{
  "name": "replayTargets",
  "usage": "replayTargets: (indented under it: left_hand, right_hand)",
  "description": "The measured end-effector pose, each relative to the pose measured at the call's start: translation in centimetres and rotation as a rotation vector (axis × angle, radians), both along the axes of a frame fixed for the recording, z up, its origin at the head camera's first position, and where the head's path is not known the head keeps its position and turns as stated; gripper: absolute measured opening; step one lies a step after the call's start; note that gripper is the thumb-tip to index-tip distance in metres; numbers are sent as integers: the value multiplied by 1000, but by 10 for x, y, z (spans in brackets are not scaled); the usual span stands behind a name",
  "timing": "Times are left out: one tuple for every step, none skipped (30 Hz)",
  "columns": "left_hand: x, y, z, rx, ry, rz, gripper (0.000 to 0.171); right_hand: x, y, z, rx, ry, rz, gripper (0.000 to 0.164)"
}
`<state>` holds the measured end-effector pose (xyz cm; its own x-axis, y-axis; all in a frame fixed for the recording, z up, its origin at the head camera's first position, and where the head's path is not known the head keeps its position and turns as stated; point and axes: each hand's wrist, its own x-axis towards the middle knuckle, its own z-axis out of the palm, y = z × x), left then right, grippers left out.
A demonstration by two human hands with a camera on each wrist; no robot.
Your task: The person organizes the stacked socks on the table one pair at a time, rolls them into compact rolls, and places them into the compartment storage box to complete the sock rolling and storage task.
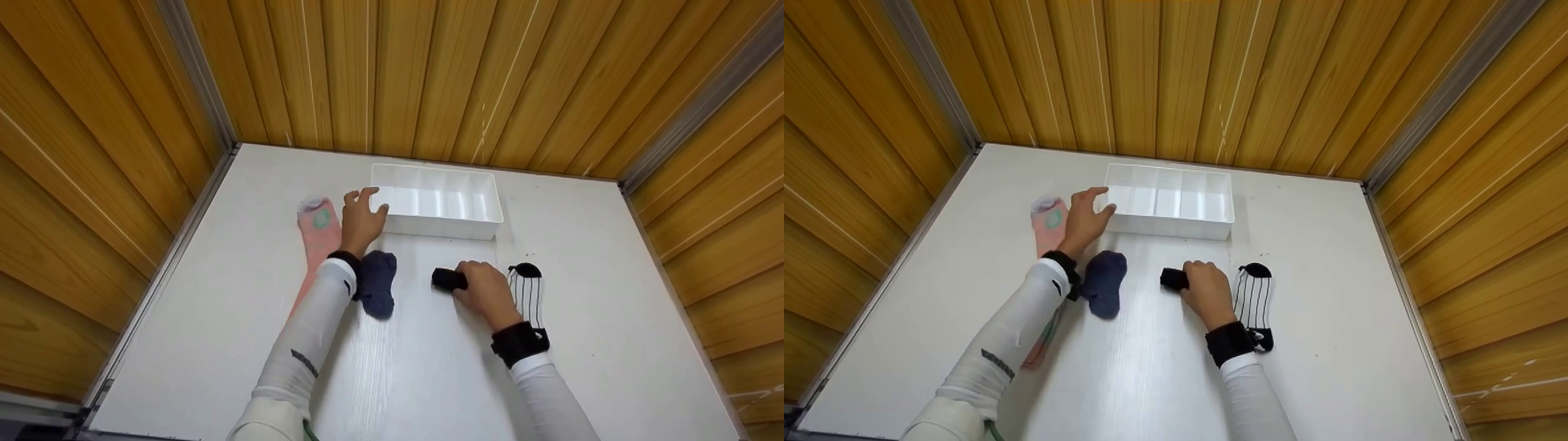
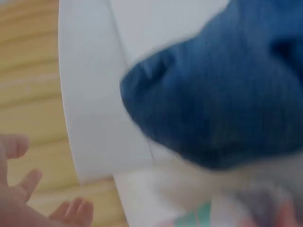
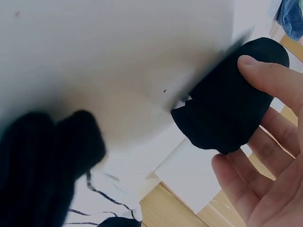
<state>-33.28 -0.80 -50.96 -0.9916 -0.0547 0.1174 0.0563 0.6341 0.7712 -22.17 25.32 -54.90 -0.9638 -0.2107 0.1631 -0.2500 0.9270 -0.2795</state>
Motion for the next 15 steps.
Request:
replayTargets:
  left_hand:
    - [-2,-6,-1,-5,-21,-21,41]
    - [-4,-12,-2,-13,-38,-46,38]
    - [-5,-16,-4,-30,-50,-70,34]
    - [-6,-19,-7,-50,-49,-90,31]
    - [-7,-22,-10,-69,-44,-104,29]
    - [-8,-23,-13,-89,-31,-111,26]
    - [-9,-24,-16,-104,-13,-116,24]
    - [-10,-25,-19,-114,0,-117,22]
    - [-12,-25,-21,-131,16,-116,20]
    - [-13,-25,-23,-154,35,-115,19]
    - [-14,-24,-25,-183,48,-117,18]
    - [-14,-23,-26,-206,59,-119,17]
    - [-14,-22,-26,-224,68,-122,17]
    - [-15,-21,-27,-244,70,-124,17]
    - [-15,-20,-27,-264,73,-127,17]
  right_hand:
    - [0,0,0,-3,-2,-2,25]
    - [1,0,-1,-5,-4,-5,25]
    - [1,0,-1,-8,-7,-5,25]
    - [1,0,-1,-8,-10,-6,25]
    - [1,0,-2,-12,-14,-8,25]
    - [1,0,-1,-12,-13,-11,26]
    - [0,0,-1,-14,-10,-14,27]
    - [0,0,-1,-15,-10,-15,27]
    - [-1,1,-1,-16,-12,-15,27]
    - [-1,1,-1,-16,-15,-16,28]
    - [-2,1,0,-17,-20,-19,27]
    - [-3,2,0,-18,-26,-24,27]
    - [-5,2,2,-20,-34,-31,27]
    - [-6,3,3,-23,-39,-40,28]
    - [-9,3,5,-31,-41,-55,28]
